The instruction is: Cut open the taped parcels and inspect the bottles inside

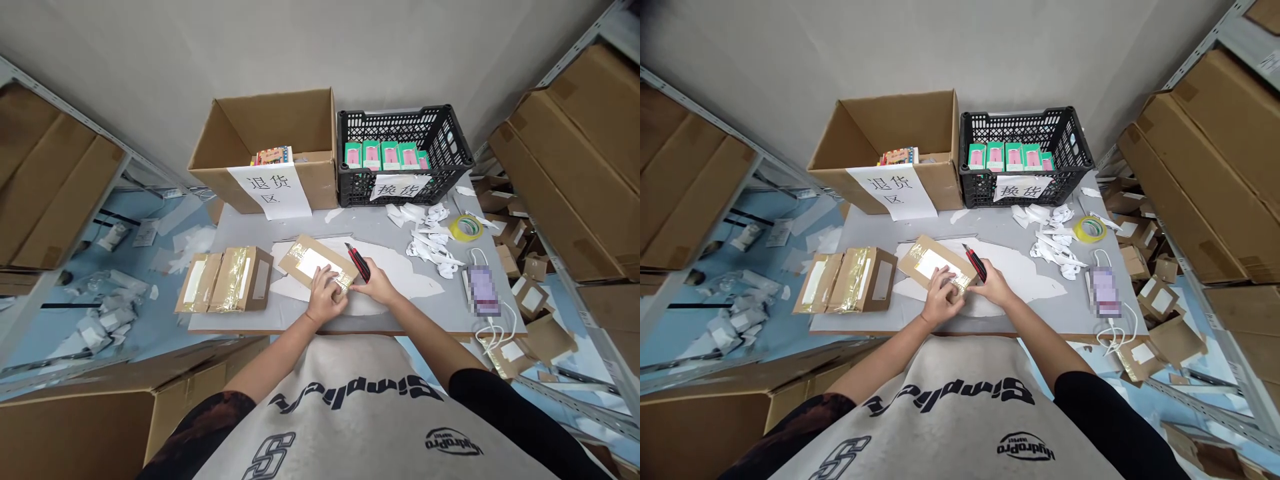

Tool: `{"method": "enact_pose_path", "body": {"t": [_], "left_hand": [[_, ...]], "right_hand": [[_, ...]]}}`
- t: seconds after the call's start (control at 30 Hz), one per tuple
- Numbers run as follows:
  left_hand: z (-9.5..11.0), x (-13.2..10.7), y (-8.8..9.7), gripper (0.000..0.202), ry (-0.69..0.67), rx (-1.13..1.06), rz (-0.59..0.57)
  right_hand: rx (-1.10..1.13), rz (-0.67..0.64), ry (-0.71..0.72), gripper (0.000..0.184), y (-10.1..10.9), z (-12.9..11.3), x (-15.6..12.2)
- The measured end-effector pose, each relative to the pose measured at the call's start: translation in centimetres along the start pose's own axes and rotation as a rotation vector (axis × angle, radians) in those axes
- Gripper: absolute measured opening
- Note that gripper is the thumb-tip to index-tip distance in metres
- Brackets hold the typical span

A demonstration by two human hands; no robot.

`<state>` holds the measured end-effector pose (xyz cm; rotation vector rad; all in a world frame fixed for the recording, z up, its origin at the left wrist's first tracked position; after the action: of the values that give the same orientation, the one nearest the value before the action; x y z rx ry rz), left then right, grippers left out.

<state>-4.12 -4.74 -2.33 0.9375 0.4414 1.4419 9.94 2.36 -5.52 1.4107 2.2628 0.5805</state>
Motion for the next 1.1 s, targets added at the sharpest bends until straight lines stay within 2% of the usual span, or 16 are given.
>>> {"method": "enact_pose_path", "body": {"t": [0.17,0.3,0.4,0.57,0.7,0.8,0.93,1.1], "left_hand": [[0.1,0.0,-0.2,0.012,-0.012,0.016,-0.002],[0.1,0.1,0.7,0.013,-0.048,-0.005,0.019],[-0.1,0.6,2.5,0.015,-0.075,-0.055,0.054],[-1.7,2.4,7.0,0.010,-0.033,-0.176,0.172],[-3.5,4.2,9.3,0.014,0.059,-0.267,0.211],[-5.1,4.9,10.9,0.019,0.124,-0.364,0.291],[-6.6,5.1,12.4,0.019,0.175,-0.446,0.356],[-7.5,4.4,12.4,0.021,0.226,-0.599,0.341]], "right_hand": [[0.018,0.014,-0.001,0.079,0.0,0.2,-0.1],[0.010,0.058,-0.013,0.075,0.1,0.0,0.0],[0.055,0.112,-0.010,0.062,0.6,-1.0,0.3],[0.163,0.233,-0.027,0.034,1.9,-3.6,0.1],[0.330,0.057,-0.018,0.031,-0.9,-5.6,0.2],[0.506,-0.007,-0.049,0.040,-2.6,-6.4,0.5],[0.577,-0.090,-0.050,0.059,-3.5,-7.6,0.9],[0.610,-0.152,-0.008,0.066,-3.5,-9.6,1.1]]}}
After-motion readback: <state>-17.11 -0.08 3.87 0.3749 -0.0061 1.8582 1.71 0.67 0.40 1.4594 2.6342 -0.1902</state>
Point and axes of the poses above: each hand's wrist, its own x-axis towards the middle knuckle, its own y-axis out of the back of the hand, z = x × y, the point moved 10 cm from there along x, towards the middle knuckle, and after that the axes turned 7 degrees about -x, right-handed, at the moved point
